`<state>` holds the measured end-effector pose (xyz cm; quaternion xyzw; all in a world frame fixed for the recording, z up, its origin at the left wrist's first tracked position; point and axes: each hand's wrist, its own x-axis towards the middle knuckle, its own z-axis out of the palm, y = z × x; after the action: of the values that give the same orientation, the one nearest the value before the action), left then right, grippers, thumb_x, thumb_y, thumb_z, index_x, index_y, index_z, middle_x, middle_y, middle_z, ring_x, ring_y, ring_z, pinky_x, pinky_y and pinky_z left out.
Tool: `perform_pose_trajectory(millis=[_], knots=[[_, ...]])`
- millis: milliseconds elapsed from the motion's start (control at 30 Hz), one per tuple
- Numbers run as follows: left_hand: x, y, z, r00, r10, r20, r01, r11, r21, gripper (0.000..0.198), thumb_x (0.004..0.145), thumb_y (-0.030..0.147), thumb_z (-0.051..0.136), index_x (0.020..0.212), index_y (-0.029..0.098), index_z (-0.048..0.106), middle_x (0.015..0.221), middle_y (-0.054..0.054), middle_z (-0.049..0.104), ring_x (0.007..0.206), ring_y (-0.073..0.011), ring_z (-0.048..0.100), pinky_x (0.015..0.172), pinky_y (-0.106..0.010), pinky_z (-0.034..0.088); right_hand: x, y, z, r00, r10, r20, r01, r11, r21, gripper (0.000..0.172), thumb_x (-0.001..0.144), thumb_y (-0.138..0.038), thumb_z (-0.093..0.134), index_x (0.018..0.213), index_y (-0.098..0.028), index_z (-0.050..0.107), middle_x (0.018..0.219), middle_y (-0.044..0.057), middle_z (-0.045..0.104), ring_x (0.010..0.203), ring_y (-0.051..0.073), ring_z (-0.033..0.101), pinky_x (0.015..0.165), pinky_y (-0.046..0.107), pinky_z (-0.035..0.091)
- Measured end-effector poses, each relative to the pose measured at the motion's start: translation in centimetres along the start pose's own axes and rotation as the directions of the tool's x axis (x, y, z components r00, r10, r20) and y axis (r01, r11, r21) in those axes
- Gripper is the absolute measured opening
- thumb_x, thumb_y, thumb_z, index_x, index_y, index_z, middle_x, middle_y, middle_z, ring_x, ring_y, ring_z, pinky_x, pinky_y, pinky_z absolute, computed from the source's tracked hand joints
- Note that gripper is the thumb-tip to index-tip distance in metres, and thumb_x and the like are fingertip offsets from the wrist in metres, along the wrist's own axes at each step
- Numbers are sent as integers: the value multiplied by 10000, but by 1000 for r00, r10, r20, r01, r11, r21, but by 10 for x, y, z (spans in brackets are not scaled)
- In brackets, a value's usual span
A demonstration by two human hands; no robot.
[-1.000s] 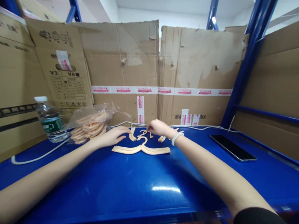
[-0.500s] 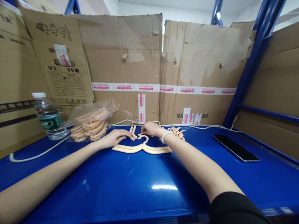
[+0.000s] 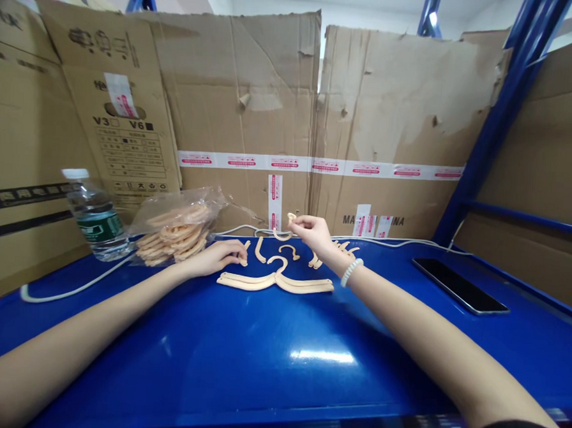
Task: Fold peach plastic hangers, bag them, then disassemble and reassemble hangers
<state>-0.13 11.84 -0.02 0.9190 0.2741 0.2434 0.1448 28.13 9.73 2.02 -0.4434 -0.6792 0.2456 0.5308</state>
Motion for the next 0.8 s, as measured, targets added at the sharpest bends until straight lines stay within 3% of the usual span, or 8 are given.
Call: perform_pose_trajectory(millis=[100, 200, 333, 400, 500, 600, 700, 800], knots=[[1, 16, -9, 995, -49, -82, 40, 994, -102, 131, 903, 217, 524, 908, 175, 648, 841, -27, 684, 722, -151, 645, 731, -298, 513, -31, -10, -8, 996, 86, -7, -83, 983, 167, 397, 715, -530, 678, 841, -154, 656, 560, -45, 488, 459, 78, 393, 435, 236, 298], [-1, 40, -12, 986, -85, -145, 51, 974, -222, 172, 908, 253, 515, 977, 172, 652, 967, -60, 704, 867, -183, 670, 789, -320, 531, -58, -18, -10, 989, 146, 31, -149, 950, 273, 357, 698, -495, 719, 816, -165, 653, 510, -69, 444, 431, 66, 357, 415, 224, 279], [-10, 75, 7, 978, -132, -160, 62, 921, -384, 186, 887, 311, 576, 904, 167, 693, 1157, -92, 687, 1063, -225, 643, 899, -347, 517, -77, -28, -6, 963, 244, 119, -271, 861, 431, 294, 680, -407, 769, 803, -168, 649, 512, -53, 523, 436, 64, 428, 432, 208, 333], [-18, 87, 24, 937, -320, -142, 155, 742, -653, 150, 777, 278, 719, 862, 157, 694, 1014, -84, 725, 990, -235, 674, 878, -342, 527, -82, -33, -3, 945, 281, 169, -328, 808, 489, 265, 679, -355, 774, 828, -167, 662, 584, -20, 605, 496, 84, 520, 473, 213, 395], [-29, 97, 44, 906, -419, -56, 216, 572, -791, 226, 742, 268, 771, 893, 176, 631, 855, -30, 711, 856, -204, 705, 815, -327, 544, -90, -37, 2, 921, 312, 234, -390, 747, 538, 221, 700, -296, 734, 874, -174, 678, 715, 25, 676, 622, 128, 617, 516, 226, 450], [-36, 101, 54, 879, -476, -2, 202, 378, -904, 440, 670, 193, 835, 1009, 220, 555, 913, 8, 666, 842, -188, 707, 776, -307, 550, -98, -39, 8, 896, 338, 289, -445, 681, 582, 180, 724, -294, 713, 858, -178, 680, 745, 32, 675, 661, 147, 640, 520, 228, 471], [-38, 103, 58, 861, -509, 22, 183, 268, -946, 595, 646, 161, 849, 1125, 248, 508, 998, -11, 667, 880, -198, 700, 778, -319, 548, -104, -41, 12, 884, 353, 306, -467, 667, 581, 217, 711, -324, 779, 828, -180, 667, 782, 29, 672, 710, 146, 649, 537, 214, 492], [-38, 105, 59, 867, -495, 56, 203, 249, -947, 419, 644, 173, 847, 964, 192, 577, 918, -22, 698, 890, -192, 683, 833, -318, 516, -107, -42, 14, 885, 343, 314, -464, 697, 547, 313, 647, -276, 847, 889, -186, 670, 806, 21, 680, 711, 120, 624, 554, 195, 496]])
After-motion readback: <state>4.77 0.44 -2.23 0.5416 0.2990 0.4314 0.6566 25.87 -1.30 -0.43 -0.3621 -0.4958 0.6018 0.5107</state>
